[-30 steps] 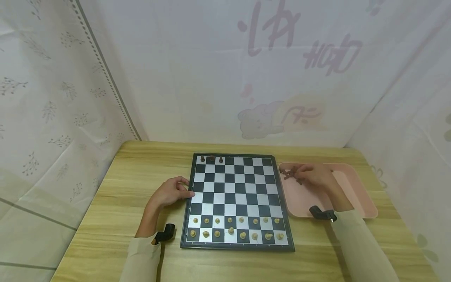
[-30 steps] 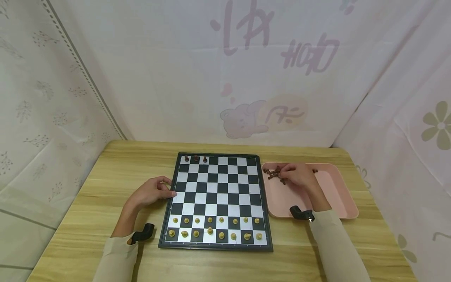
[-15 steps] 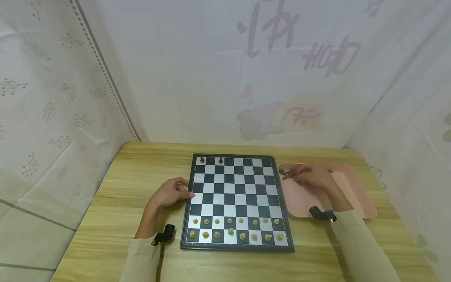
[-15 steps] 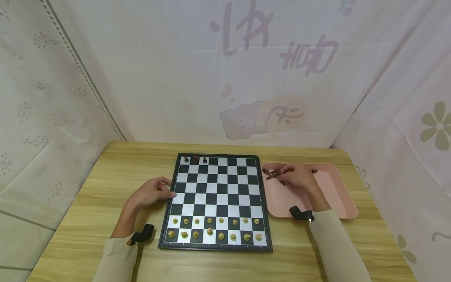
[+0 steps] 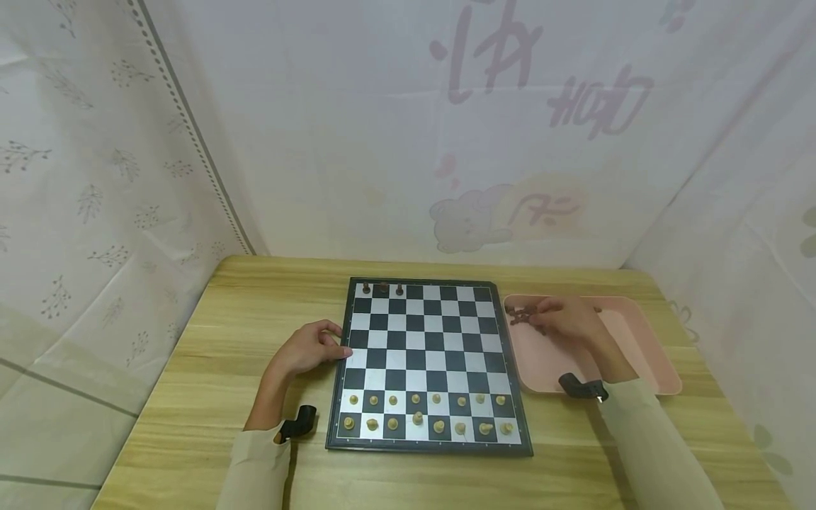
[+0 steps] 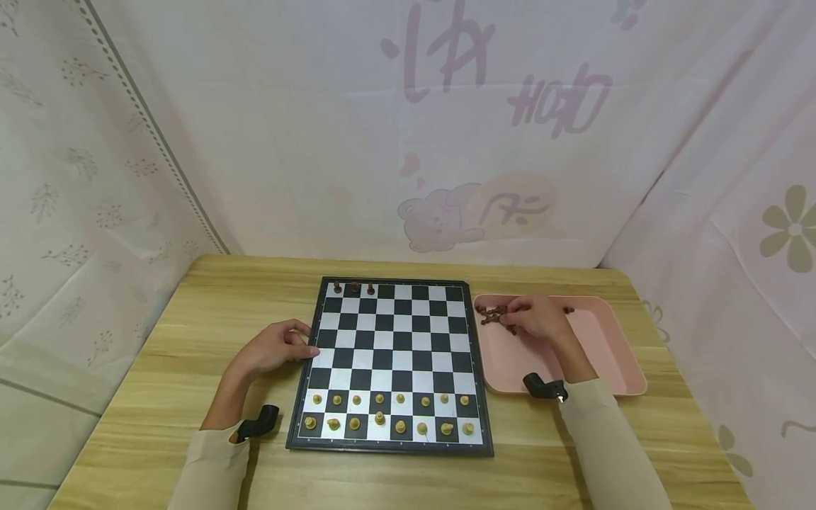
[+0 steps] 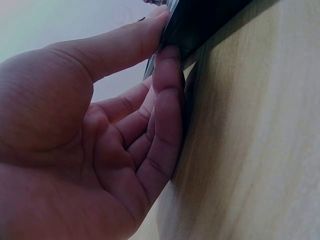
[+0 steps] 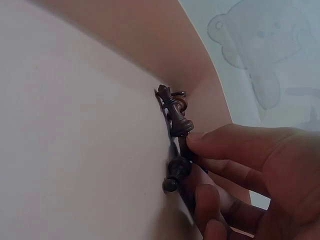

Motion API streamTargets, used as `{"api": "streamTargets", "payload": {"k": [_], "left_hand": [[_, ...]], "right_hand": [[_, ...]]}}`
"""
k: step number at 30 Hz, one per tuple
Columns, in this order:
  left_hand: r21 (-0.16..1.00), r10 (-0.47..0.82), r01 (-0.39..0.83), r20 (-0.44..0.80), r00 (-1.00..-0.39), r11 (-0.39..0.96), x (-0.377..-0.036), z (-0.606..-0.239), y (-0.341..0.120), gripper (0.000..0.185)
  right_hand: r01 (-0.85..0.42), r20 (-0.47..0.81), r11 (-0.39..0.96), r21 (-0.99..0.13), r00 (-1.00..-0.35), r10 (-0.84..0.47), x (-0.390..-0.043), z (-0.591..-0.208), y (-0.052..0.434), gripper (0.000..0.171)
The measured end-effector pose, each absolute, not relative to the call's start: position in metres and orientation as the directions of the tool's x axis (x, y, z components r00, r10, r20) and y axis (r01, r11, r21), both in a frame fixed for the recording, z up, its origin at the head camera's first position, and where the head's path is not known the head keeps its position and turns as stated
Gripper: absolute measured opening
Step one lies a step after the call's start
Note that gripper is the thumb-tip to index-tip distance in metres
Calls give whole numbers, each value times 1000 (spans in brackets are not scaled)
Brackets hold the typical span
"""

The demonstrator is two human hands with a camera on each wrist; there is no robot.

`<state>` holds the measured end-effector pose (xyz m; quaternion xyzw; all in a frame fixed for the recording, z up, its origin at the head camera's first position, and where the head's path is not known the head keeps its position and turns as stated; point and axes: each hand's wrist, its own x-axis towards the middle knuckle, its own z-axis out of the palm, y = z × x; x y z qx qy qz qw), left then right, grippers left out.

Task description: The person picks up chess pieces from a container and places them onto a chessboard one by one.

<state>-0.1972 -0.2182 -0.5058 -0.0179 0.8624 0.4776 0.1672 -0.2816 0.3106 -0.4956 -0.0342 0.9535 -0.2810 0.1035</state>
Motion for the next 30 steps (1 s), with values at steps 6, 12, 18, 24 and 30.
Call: {"api": "streamTargets", "payload": {"k": [6, 12, 18, 24, 30], "left_hand": [[817, 124, -194, -307, -944, 542, -197, -506, -218, 48], [820, 125, -190, -302, -945, 540, -199, -507, -218, 49], [821, 129, -185, -297, -946, 540, -199, -507, -220, 48], [820, 130, -184, -298, -946, 542, -199, -507, -220, 48], [821, 125, -194, -305, -944, 536, -199, -507, -219, 49]], "right_hand": [[15, -209, 823, -567, -970, -126, -282, -495, 314, 25], [-27, -172, 814, -580, -973, -155, -283, -487, 313, 21], [-51, -124, 768, -639, -978, -168, -283, -483, 310, 19], [-28, -122, 761, -648, -983, -140, -283, -480, 300, 38], [-43, -110, 733, -679, -981, -159, -285, -478, 288, 40]]}}
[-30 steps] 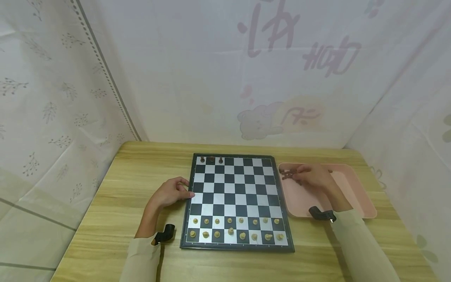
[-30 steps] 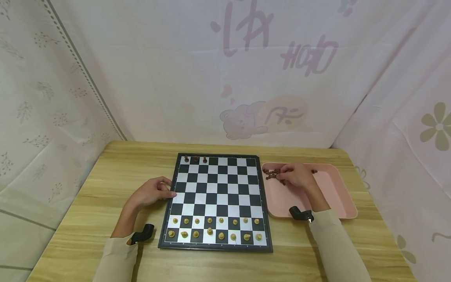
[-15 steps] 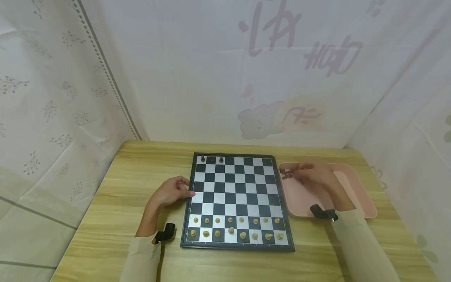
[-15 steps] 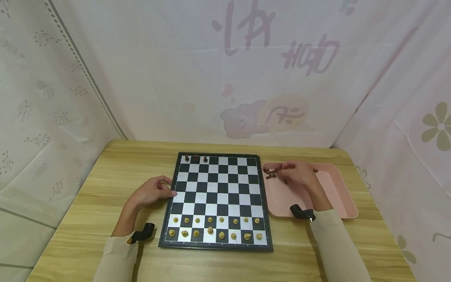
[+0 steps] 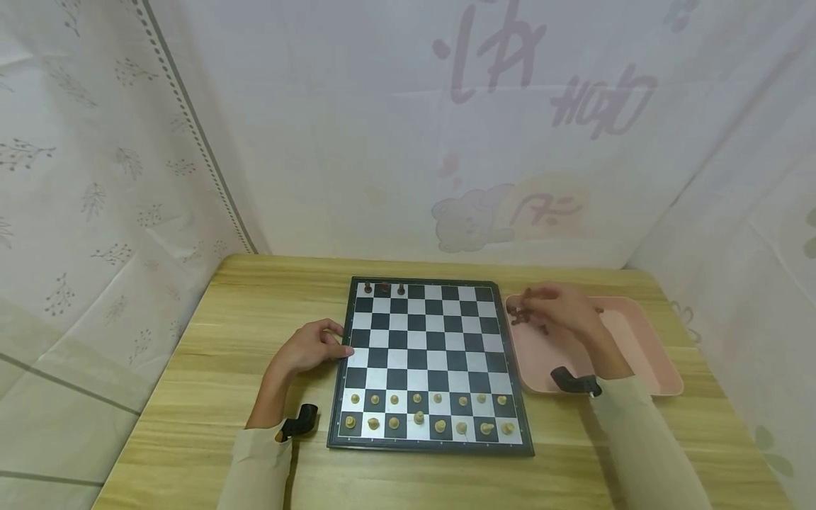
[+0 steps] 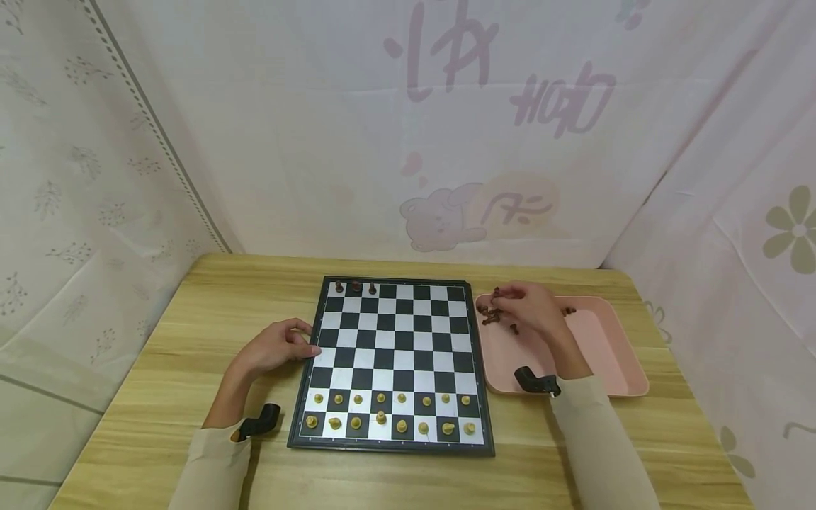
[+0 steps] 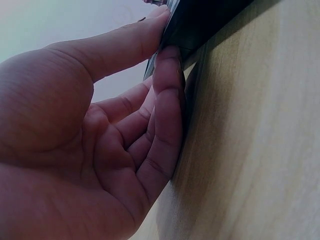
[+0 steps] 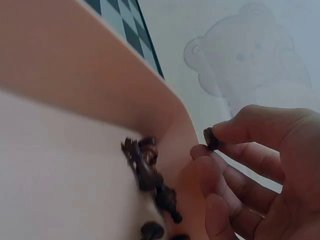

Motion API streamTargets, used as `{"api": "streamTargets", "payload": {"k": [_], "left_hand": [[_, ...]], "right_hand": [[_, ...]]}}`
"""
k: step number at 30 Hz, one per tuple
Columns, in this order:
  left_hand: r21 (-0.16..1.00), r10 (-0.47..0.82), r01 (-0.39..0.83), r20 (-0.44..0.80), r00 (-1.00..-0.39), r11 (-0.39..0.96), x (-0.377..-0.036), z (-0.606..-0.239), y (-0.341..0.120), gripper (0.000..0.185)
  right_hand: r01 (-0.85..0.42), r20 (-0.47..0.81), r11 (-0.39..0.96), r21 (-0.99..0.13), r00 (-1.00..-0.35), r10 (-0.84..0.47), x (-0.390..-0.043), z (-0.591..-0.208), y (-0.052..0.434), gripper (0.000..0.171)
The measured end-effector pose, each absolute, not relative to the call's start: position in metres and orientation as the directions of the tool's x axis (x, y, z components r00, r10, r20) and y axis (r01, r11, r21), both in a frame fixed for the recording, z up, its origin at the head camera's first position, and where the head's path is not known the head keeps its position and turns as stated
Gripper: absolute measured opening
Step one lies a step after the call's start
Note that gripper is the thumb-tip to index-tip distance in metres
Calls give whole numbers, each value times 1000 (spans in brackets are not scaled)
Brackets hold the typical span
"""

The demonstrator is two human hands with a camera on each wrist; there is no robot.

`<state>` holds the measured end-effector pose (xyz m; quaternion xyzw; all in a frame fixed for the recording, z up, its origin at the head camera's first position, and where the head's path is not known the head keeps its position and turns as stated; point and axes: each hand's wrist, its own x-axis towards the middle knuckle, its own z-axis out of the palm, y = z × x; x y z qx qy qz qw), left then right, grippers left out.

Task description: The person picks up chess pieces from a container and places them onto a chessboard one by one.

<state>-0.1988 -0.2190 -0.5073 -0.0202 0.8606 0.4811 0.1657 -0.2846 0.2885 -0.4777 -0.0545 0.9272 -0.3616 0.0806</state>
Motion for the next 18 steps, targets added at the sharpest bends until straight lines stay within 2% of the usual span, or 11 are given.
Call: {"api": "streamTargets", "payload": {"k": [5, 18], "left_hand": [[822, 126, -190, -300, -945, 537, -198, -506, -219, 48], [823, 128, -186, -298, -946, 536, -199, -508, -220, 45]], "right_hand": [[-49, -102, 678, -733, -978, -180, -286, -474, 276, 35], [-123, -54, 675, -728, -970, -235, -294, -467, 234, 32]]}}
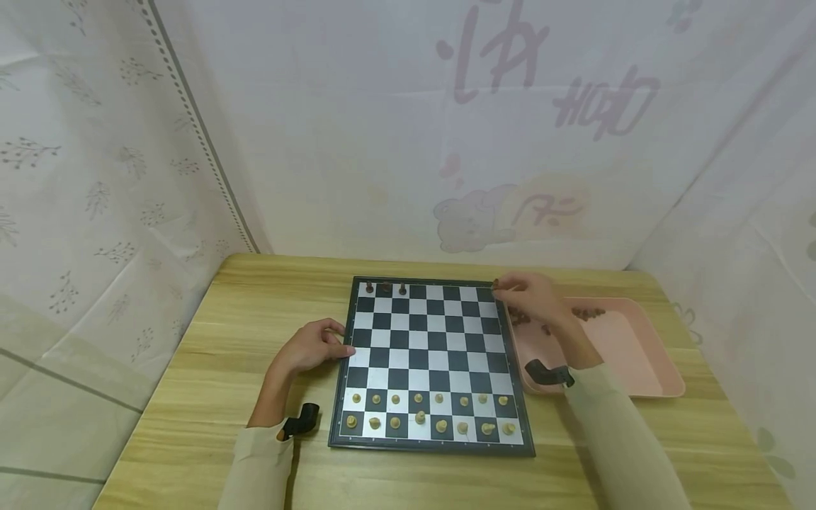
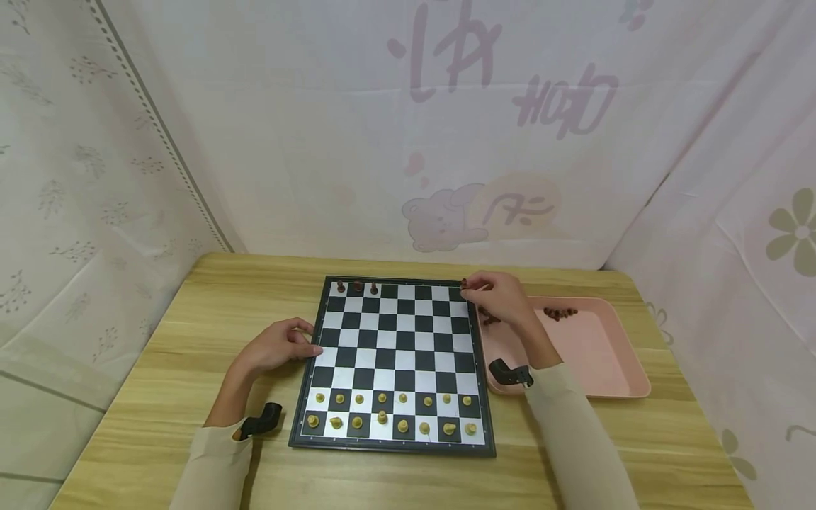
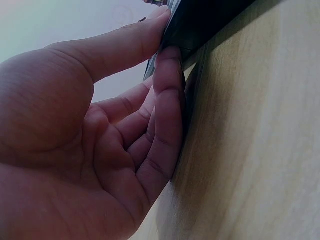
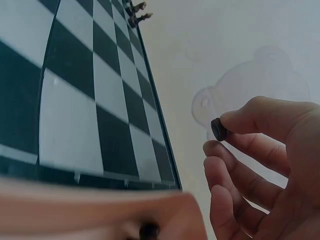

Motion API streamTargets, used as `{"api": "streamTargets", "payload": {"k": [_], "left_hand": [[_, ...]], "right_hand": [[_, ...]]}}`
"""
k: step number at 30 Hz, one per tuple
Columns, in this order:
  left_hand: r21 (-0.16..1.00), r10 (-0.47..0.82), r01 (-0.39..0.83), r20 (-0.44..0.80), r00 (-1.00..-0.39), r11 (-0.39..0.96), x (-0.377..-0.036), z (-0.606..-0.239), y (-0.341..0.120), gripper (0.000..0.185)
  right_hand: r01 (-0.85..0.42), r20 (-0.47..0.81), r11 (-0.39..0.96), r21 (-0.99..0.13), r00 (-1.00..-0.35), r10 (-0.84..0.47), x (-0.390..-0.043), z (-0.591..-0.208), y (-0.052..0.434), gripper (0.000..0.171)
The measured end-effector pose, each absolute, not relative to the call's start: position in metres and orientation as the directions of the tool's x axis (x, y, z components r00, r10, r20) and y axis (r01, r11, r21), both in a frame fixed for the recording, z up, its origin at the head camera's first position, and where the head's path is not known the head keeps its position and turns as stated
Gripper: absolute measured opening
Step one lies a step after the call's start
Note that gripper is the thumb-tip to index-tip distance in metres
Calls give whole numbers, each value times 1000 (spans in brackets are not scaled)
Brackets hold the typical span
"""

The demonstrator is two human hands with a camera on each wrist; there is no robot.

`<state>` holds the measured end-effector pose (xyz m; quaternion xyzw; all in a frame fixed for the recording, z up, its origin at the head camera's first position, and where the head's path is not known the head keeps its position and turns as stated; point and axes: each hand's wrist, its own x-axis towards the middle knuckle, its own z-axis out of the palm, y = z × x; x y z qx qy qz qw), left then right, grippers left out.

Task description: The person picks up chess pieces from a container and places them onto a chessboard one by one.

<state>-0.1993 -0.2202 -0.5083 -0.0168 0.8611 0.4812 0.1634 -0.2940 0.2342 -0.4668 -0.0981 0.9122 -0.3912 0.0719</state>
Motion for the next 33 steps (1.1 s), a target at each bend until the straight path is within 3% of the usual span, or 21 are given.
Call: {"api": "streamTargets", "payload": {"k": [7, 14, 33], "left_hand": [[824, 129, -184, -295, -947, 536, -200, -508, -220, 47], [824, 129, -185, -296, -946, 536, -200, -508, -221, 47], [818, 126, -183, -296, -947, 545, -199, -508, -220, 46]], "right_hand": [[-82, -94, 659, -747, -969, -227, -303, -465, 214, 30], [-187, -26, 665, -723, -955, -296, -310, -466, 195, 26], [-311, 40, 625, -716, -912, -408, -341, -471, 140, 19]]}}
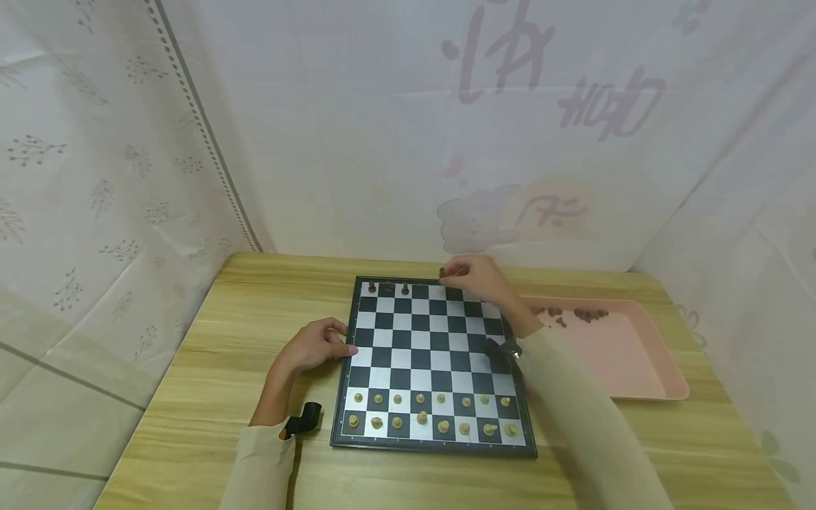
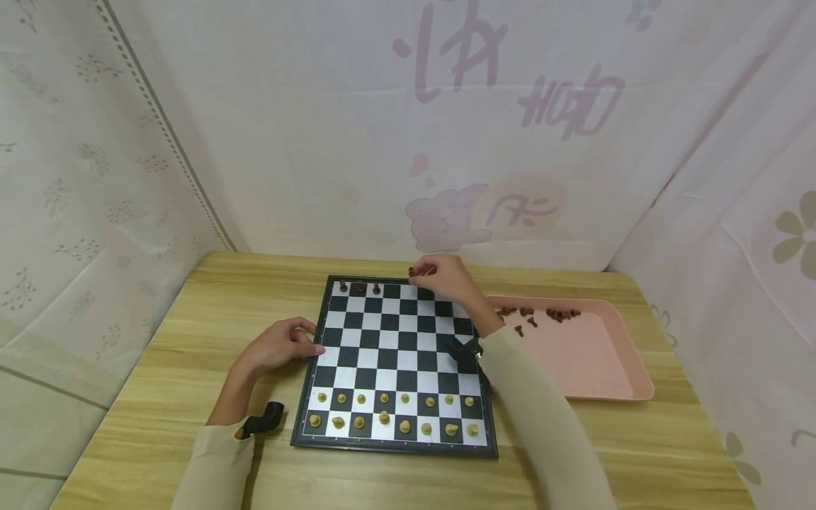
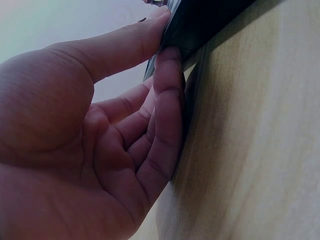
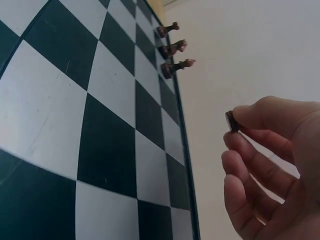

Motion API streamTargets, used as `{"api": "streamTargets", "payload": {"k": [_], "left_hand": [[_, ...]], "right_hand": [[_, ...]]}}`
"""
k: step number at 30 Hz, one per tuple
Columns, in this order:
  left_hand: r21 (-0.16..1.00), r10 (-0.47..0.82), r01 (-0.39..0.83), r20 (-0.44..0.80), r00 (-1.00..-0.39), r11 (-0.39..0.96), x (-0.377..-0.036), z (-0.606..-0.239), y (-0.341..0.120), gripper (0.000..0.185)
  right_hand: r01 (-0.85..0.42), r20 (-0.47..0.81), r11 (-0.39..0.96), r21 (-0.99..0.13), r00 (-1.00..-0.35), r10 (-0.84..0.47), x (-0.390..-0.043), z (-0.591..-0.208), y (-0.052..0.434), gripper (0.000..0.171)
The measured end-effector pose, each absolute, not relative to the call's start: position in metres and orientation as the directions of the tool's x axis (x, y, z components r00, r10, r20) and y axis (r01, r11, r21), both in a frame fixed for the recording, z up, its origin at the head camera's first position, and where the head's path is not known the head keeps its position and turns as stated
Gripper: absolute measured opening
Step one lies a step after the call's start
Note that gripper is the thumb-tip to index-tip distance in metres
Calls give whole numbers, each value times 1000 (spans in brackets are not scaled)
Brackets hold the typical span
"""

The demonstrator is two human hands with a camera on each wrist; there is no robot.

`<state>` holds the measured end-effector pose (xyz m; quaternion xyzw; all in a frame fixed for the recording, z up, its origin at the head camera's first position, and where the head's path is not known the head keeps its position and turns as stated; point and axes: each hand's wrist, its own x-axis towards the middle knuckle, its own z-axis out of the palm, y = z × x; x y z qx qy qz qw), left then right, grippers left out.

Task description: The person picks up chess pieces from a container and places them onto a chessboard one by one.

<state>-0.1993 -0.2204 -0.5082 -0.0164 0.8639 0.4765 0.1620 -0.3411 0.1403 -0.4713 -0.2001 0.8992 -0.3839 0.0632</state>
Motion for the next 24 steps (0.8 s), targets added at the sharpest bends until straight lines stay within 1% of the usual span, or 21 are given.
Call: {"api": "streamTargets", "payload": {"k": [7, 14, 24], "left_hand": [[821, 124, -188, -298, -946, 540, -199, -508, -220, 46], [830, 130, -182, -290, -948, 527, -200, -508, -219, 46], [825, 109, -205, -305, -946, 526, -199, -509, -218, 46]], "right_hand": [[-393, 46, 621, -678, -866, -498, -347, -474, 123, 18], [-373, 14, 638, -674, -870, -494, -348, -480, 116, 17], [-413, 5, 627, -661, -838, -546, -353, -490, 107, 11]]}}
